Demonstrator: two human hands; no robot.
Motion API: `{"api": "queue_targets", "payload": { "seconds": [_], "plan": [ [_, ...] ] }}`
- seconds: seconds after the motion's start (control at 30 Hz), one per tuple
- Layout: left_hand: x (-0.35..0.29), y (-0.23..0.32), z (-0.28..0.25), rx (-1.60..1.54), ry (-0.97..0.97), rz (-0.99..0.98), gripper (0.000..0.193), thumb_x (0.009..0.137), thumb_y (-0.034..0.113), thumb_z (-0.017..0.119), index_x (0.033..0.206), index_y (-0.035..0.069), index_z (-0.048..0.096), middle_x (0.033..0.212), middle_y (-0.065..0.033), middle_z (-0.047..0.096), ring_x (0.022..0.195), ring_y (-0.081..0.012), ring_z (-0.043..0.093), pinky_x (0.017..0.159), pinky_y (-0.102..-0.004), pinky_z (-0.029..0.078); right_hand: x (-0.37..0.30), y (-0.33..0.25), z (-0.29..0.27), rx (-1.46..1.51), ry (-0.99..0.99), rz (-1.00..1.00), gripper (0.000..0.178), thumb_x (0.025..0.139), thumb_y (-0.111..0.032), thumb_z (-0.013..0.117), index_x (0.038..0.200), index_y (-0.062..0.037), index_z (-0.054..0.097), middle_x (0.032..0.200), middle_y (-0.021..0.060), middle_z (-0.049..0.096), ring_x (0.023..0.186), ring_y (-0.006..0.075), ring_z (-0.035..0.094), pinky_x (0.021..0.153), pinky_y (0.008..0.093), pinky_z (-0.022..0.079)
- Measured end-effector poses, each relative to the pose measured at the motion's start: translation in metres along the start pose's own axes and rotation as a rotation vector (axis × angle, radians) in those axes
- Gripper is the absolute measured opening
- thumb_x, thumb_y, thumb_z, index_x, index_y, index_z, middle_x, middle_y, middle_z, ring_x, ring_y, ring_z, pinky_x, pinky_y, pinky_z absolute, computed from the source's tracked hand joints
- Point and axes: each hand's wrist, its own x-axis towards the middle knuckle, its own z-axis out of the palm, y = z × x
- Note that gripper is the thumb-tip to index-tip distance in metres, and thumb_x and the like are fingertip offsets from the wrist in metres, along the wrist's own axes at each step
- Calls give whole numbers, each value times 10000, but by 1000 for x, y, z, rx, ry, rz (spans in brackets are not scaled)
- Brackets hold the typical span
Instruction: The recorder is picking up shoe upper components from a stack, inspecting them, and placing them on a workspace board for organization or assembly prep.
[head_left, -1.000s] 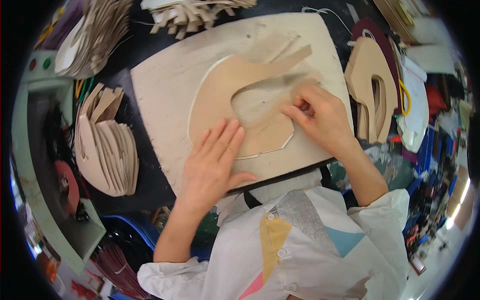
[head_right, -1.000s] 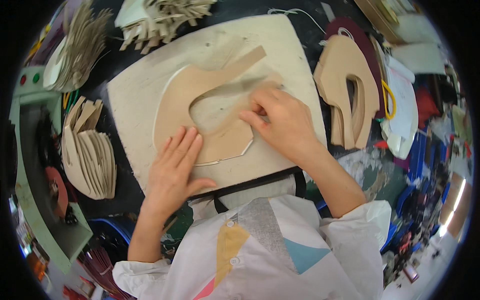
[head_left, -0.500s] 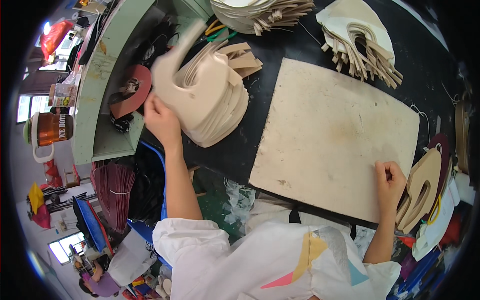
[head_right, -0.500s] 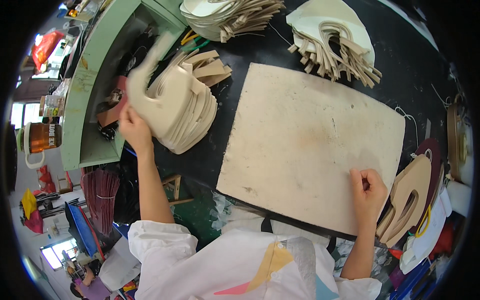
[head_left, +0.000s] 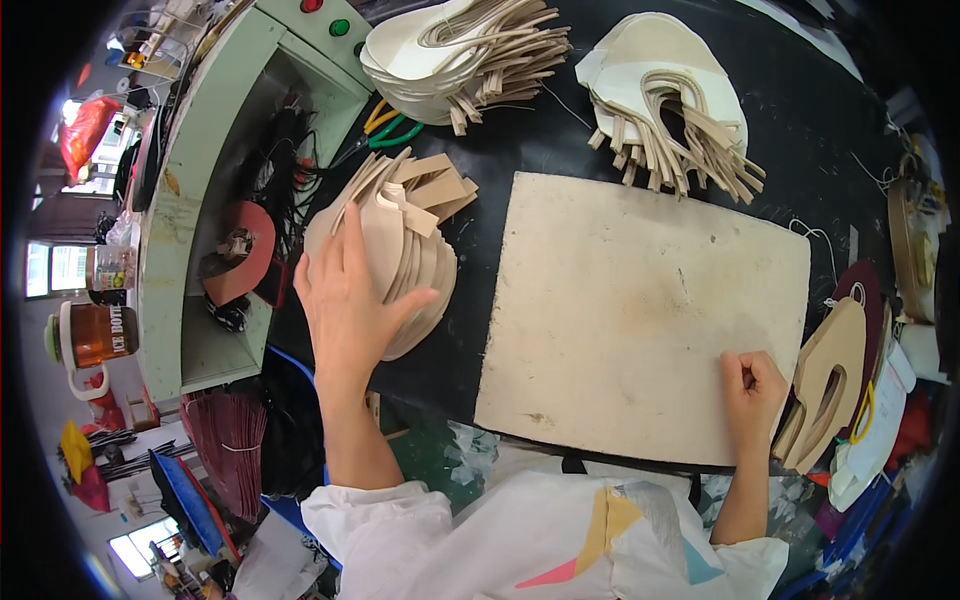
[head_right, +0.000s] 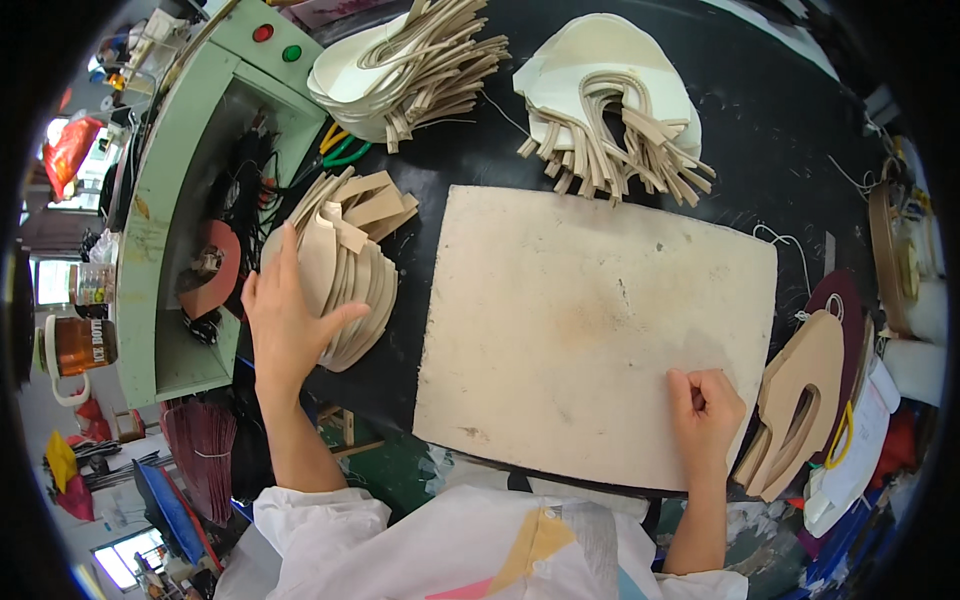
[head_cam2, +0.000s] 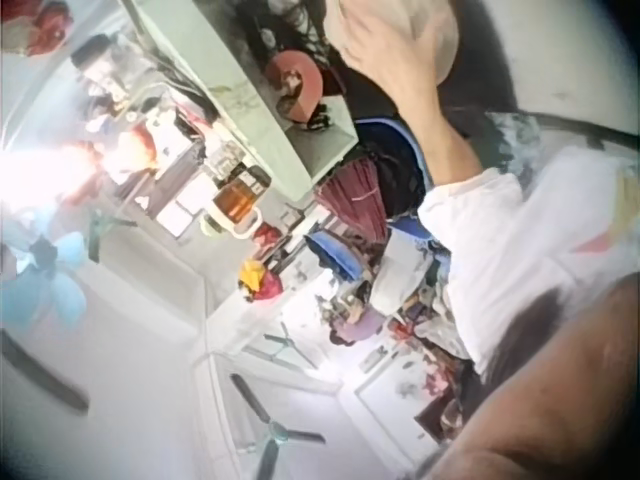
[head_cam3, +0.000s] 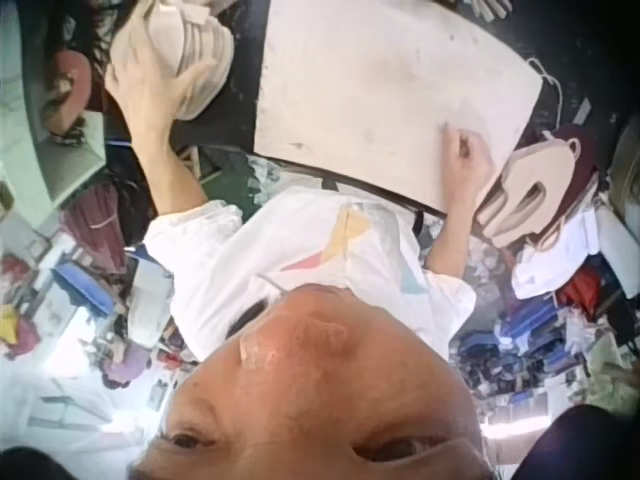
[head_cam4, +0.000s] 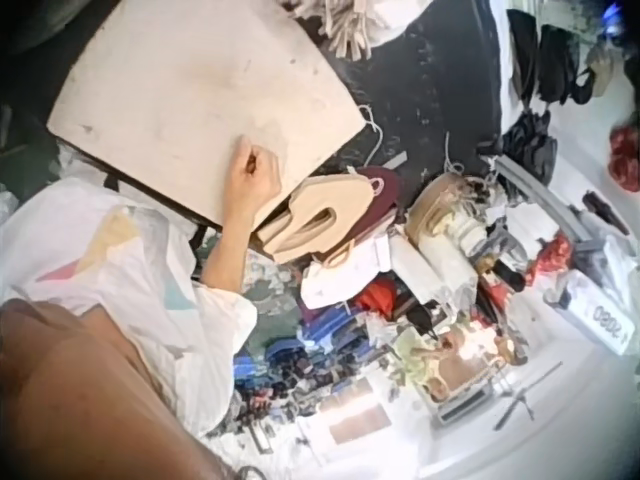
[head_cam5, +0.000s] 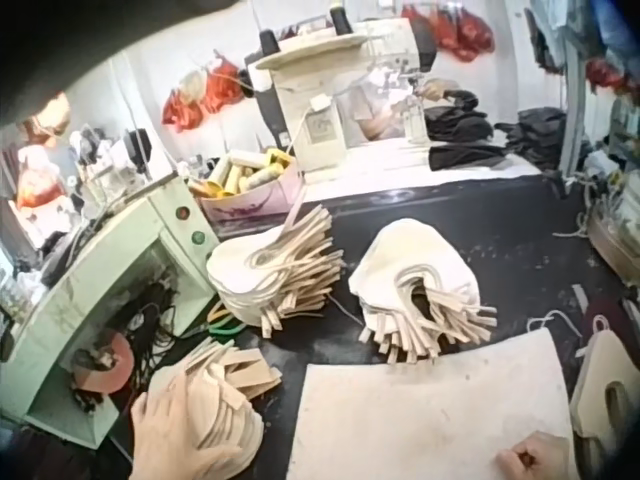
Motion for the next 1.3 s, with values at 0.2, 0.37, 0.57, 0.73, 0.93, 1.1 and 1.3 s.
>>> {"api": "queue_targets", "payload": {
  "seconds": [0.2,0.37,0.57,0.73,0.93,1.1,1.3],
  "plan": [
    [-18,-56,34,-1052,240,-393,529,963,221,618,1399,-33,458,1238,-159,625,1139,-194,593,984,-317,439,0,-5,4,-24,7,-1,233,826,-73,750,705,0,565,600,61,511,493,124,443,467,267,354],
    [-18,-50,40,-1124,290,-482,472,1034,268,501,1410,-11,443,1173,-124,631,1065,-148,588,980,-299,436,-1,-4,7,-55,39,7,255,843,-78,732,695,4,541,595,46,481,499,107,416,466,254,335],
    [-9,-26,48,-1112,648,-507,586,1046,311,450,1489,-29,272,1335,-177,499,1136,-229,542,1002,-349,420,-1,0,9,-75,87,-18,280,850,-77,723,677,-2,517,583,41,455,494,105,397,458,259,318],
    [-24,-17,52,-69,221,-80,864,854,394,709,1478,-31,289,1319,-212,483,1151,-322,515,1024,-432,372,-3,6,11,-102,90,-42,286,856,-80,716,670,-5,511,583,42,455,490,108,400,455,261,312],
    [-45,-31,56,-130,254,80,909,629,430,848,1362,32,489,1193,-157,525,1085,-346,517,972,-477,397,-3,-1,13,-64,74,-74,280,858,-80,711,676,-4,512,582,44,457,495,108,402,460,260,314],
    [-41,-19,58,-178,304,133,724,737,272,804,1346,12,510,1162,-195,556,1096,-399,525,1000,-491,398,8,-13,13,4,29,-192,144,839,-59,716,780,-7,595,666,62,540,525,140,482,487,262,375],
    [-48,-37,58,-350,283,61,580,844,197,704,1348,-13,507,1252,-216,570,1180,-395,538,1093,-510,342,86,-163,79,285,-199,-529,190,837,-124,724,1000,-41,673,926,107,689,660,229,657,591,319,509]
  ]
}}
